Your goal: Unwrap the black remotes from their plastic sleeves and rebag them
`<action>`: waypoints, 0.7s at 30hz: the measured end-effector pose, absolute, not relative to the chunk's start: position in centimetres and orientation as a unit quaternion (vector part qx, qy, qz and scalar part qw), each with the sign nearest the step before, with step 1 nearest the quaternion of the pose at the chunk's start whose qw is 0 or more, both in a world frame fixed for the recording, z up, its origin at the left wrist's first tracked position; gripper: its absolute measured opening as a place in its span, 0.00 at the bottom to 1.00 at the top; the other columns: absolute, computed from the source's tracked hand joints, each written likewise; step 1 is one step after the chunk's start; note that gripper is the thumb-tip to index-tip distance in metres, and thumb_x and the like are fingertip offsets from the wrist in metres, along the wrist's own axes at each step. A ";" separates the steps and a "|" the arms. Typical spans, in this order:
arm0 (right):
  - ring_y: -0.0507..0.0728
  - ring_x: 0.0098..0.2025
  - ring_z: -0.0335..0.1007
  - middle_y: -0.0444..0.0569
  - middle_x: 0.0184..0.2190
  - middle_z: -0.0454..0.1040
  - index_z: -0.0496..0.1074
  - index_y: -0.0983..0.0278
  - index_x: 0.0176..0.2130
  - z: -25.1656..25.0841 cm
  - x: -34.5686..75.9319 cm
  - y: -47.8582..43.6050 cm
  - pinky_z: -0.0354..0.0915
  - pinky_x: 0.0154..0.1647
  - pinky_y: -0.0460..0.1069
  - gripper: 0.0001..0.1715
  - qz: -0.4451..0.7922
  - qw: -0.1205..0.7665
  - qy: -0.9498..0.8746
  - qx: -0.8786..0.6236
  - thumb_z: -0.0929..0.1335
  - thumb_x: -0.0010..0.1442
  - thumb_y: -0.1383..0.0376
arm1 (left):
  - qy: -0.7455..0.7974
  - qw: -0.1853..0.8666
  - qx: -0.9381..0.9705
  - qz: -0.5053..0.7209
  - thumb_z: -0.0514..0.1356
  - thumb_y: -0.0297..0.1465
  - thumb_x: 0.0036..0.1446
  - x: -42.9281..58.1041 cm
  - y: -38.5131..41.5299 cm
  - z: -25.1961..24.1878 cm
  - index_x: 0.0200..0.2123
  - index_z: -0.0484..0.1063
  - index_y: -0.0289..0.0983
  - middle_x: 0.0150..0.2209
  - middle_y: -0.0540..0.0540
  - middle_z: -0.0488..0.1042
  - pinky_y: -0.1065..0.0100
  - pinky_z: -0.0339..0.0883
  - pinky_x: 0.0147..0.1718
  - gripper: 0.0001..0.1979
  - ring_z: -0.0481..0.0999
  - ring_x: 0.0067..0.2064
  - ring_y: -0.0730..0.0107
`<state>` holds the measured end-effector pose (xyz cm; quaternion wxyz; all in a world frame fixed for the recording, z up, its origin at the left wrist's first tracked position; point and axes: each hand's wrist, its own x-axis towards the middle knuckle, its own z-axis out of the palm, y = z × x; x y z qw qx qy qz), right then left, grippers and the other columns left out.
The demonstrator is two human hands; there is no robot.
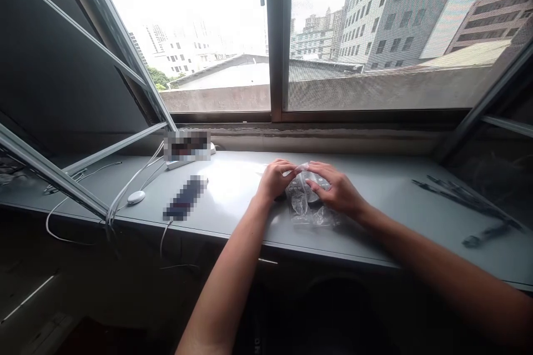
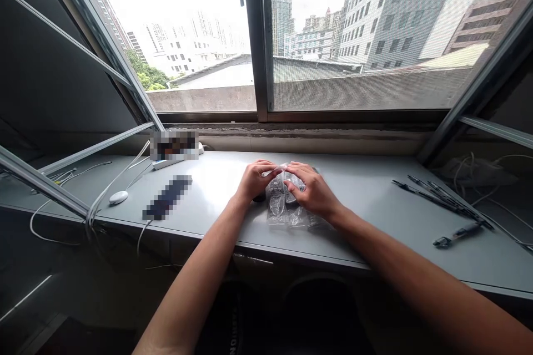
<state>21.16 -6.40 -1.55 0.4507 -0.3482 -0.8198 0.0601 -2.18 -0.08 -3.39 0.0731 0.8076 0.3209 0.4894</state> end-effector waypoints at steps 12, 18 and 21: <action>0.70 0.69 0.75 0.51 0.58 0.85 0.82 0.55 0.61 -2.1 21.3 -6.0 0.70 0.71 0.70 0.21 0.078 0.434 -0.824 -0.355 0.72 0.72 0.61 | 0.311 0.091 0.820 0.471 0.70 0.32 0.68 -2.2 -0.3 -3.2 0.45 0.89 0.45 0.43 0.45 0.88 0.58 0.79 0.52 0.06 0.85 0.46 0.60; 0.72 0.73 0.70 0.55 0.64 0.81 0.86 0.56 0.51 -1.8 21.4 -6.2 0.67 0.73 0.73 0.12 0.074 0.439 -0.816 -0.370 0.73 0.70 0.59 | 0.350 0.069 0.804 0.475 0.73 0.23 0.62 -2.4 -0.2 -3.5 0.48 0.88 0.44 0.45 0.44 0.88 0.55 0.79 0.53 0.14 0.85 0.48 0.58; 0.71 0.72 0.72 0.56 0.63 0.81 0.85 0.57 0.53 -1.5 21.3 -6.4 0.68 0.73 0.71 0.14 0.068 0.449 -0.812 -0.368 0.73 0.71 0.59 | 0.369 0.060 0.790 0.487 0.71 0.21 0.63 -2.4 -0.1 -3.5 0.48 0.88 0.45 0.45 0.44 0.88 0.55 0.78 0.56 0.15 0.85 0.49 0.58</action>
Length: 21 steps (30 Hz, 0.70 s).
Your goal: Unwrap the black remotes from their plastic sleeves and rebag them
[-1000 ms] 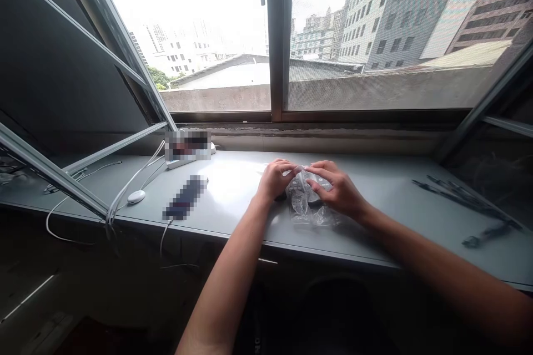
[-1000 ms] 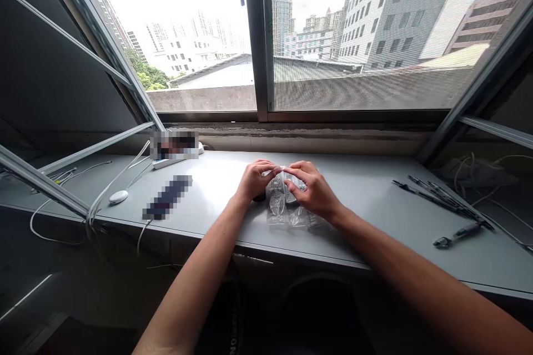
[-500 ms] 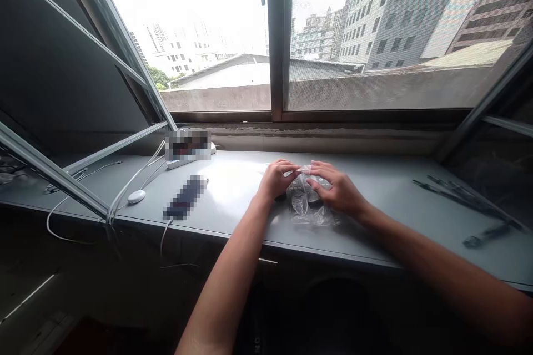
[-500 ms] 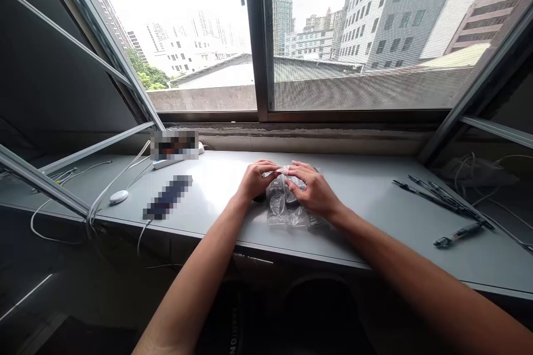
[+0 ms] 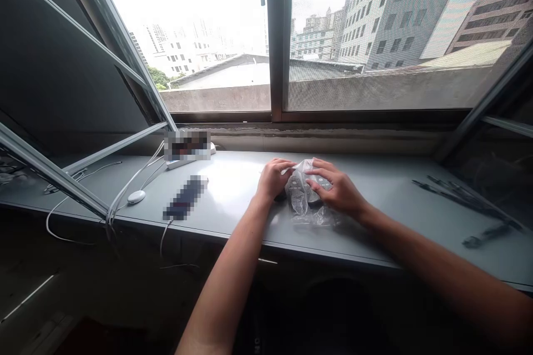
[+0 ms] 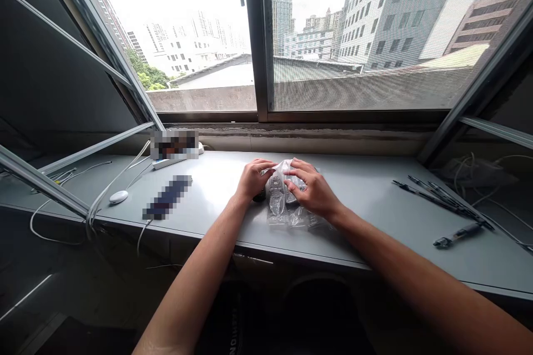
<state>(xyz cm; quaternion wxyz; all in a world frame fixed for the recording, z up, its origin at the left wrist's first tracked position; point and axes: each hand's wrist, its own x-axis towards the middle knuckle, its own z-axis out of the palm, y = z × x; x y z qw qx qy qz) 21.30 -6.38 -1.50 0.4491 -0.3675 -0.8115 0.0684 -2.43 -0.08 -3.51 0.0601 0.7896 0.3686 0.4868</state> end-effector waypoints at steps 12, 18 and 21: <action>0.75 0.76 0.65 0.53 0.59 0.85 0.84 0.56 0.59 -1.6 21.2 -6.4 0.66 0.73 0.75 0.19 0.084 0.418 -0.829 -0.362 0.72 0.72 0.60 | 0.352 0.048 0.792 0.497 0.69 0.21 0.64 -2.3 -0.5 -2.9 0.47 0.88 0.43 0.46 0.43 0.87 0.54 0.78 0.56 0.14 0.84 0.51 0.57; 0.74 0.74 0.68 0.54 0.64 0.81 0.84 0.55 0.61 -1.1 21.1 -6.7 0.67 0.73 0.73 0.21 0.082 0.432 -0.816 -0.375 0.73 0.71 0.59 | 0.387 0.014 0.744 0.544 0.66 0.26 0.70 -2.4 -0.7 -2.5 0.46 0.87 0.44 0.50 0.42 0.84 0.54 0.76 0.56 0.09 0.81 0.53 0.57; 0.73 0.73 0.70 0.54 0.64 0.81 0.84 0.55 0.60 -0.8 21.0 -7.0 0.68 0.74 0.71 0.19 0.088 0.436 -0.818 -0.365 0.73 0.72 0.59 | 0.406 0.004 0.726 0.555 0.66 0.27 0.70 -2.6 -0.7 -2.5 0.45 0.87 0.44 0.50 0.42 0.83 0.54 0.76 0.57 0.09 0.80 0.53 0.57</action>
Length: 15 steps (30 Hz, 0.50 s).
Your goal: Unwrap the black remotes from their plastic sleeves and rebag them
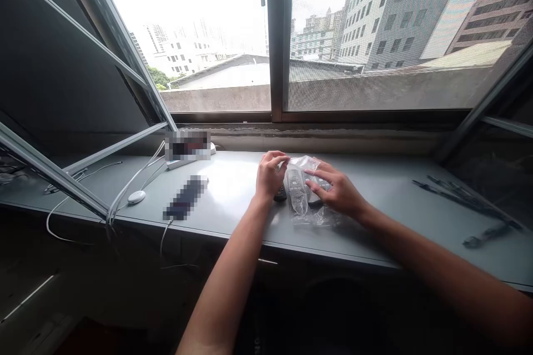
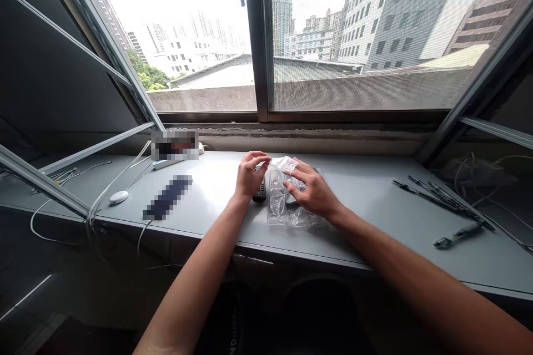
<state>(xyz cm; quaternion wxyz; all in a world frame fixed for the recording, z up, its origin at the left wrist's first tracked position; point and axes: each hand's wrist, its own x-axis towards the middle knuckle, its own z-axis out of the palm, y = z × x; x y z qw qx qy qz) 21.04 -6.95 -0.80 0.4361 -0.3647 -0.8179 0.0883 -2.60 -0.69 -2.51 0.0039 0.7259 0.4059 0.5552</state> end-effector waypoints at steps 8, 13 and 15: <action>0.72 0.70 0.73 0.55 0.64 0.80 0.84 0.57 0.60 -0.5 21.0 -7.3 0.70 0.72 0.70 0.20 0.104 0.440 -0.816 -0.359 0.73 0.72 0.59 | 0.504 0.086 0.645 0.568 0.65 0.32 0.70 -2.9 -0.6 -2.7 0.48 0.87 0.42 0.36 0.45 0.81 0.61 0.75 0.42 0.10 0.79 0.36 0.63; 0.71 0.69 0.74 0.54 0.64 0.80 0.85 0.56 0.59 -0.4 20.9 -7.4 0.71 0.72 0.69 0.19 0.108 0.447 -0.816 -0.352 0.72 0.73 0.59 | 0.494 0.209 0.597 0.596 0.61 0.33 0.70 -3.0 -0.2 -2.8 0.51 0.85 0.41 0.36 0.45 0.86 0.61 0.77 0.42 0.13 0.82 0.36 0.62; 0.71 0.71 0.73 0.53 0.65 0.80 0.86 0.55 0.58 -0.4 20.9 -7.4 0.70 0.73 0.69 0.17 0.105 0.450 -0.816 -0.346 0.72 0.73 0.59 | 0.498 0.238 0.566 0.613 0.60 0.32 0.69 -3.1 0.2 -2.9 0.50 0.84 0.41 0.38 0.44 0.86 0.61 0.78 0.45 0.14 0.84 0.40 0.61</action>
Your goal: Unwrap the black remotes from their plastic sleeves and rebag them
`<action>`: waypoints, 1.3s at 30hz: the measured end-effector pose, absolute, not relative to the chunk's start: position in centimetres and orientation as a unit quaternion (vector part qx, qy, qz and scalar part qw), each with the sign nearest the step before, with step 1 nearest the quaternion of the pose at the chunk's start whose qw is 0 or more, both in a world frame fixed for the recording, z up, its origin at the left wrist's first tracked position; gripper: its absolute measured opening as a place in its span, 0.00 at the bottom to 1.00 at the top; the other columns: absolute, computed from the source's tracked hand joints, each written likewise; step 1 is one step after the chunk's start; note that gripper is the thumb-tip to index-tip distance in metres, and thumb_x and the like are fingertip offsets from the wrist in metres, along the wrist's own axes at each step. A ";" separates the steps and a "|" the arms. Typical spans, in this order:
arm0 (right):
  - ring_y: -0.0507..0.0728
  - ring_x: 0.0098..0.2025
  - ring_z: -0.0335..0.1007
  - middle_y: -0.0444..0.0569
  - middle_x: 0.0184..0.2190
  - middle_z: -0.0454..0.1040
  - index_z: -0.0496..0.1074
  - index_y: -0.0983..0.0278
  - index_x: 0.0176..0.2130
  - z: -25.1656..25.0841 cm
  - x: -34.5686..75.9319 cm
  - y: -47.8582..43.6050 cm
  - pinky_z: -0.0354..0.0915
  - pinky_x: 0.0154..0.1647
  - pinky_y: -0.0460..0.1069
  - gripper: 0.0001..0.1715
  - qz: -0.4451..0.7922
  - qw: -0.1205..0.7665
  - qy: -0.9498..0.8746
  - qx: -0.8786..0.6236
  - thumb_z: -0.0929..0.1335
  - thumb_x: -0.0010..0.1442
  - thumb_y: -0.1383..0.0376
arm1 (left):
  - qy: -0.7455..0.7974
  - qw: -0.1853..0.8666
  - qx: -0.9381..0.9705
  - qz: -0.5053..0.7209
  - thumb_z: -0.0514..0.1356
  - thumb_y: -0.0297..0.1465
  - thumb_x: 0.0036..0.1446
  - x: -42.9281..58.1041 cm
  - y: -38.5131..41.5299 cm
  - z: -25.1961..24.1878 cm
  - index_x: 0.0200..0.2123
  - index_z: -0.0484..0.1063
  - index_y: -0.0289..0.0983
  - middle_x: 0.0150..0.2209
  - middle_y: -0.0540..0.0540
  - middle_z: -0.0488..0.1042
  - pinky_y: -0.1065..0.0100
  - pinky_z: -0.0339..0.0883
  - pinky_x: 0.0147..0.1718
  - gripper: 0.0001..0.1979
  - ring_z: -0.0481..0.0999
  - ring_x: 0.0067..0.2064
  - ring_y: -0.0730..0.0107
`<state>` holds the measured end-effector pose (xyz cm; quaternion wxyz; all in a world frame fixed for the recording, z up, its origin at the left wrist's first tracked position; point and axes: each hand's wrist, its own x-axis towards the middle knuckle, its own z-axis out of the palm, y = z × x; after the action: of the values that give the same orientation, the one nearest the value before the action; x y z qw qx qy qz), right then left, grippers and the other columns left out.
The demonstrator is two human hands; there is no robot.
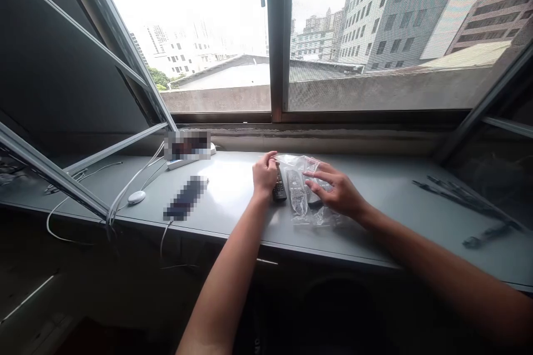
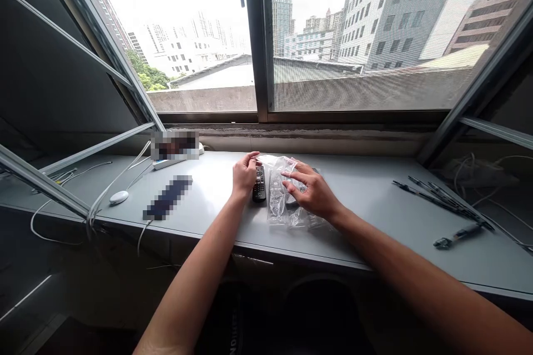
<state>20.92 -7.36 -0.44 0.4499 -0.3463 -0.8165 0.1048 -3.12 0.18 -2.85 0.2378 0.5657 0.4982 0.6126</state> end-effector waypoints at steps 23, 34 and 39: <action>0.72 0.70 0.74 0.55 0.68 0.77 0.86 0.57 0.58 -0.1 21.0 -7.7 0.72 0.71 0.69 0.17 0.110 0.446 -0.825 -0.328 0.73 0.73 0.58 | 0.416 0.519 0.225 0.712 0.69 0.36 0.66 -4.2 0.9 -1.5 0.46 0.76 0.37 0.40 0.46 0.76 0.73 0.71 0.33 0.10 0.82 0.37 0.73; 0.72 0.69 0.75 0.57 0.63 0.82 0.81 0.60 0.64 -0.4 21.1 -7.5 0.72 0.71 0.68 0.23 0.100 0.453 -0.828 -0.314 0.73 0.73 0.57 | 0.362 0.567 0.200 0.713 0.72 0.27 0.63 -3.9 0.7 -1.2 0.41 0.82 0.33 0.36 0.44 0.82 0.76 0.63 0.23 0.04 0.79 0.30 0.76; 0.73 0.73 0.71 0.56 0.65 0.80 0.81 0.58 0.65 -0.4 21.1 -7.4 0.70 0.72 0.69 0.23 0.106 0.438 -0.836 -0.312 0.73 0.74 0.58 | 0.364 0.562 0.199 0.716 0.72 0.27 0.61 -4.0 0.6 -1.1 0.42 0.84 0.33 0.38 0.44 0.83 0.77 0.64 0.25 0.06 0.79 0.31 0.77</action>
<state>21.13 -7.40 -0.40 0.4383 -0.3122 -0.8361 0.1062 -4.00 0.57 -1.12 0.5619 0.1995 0.3636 0.7157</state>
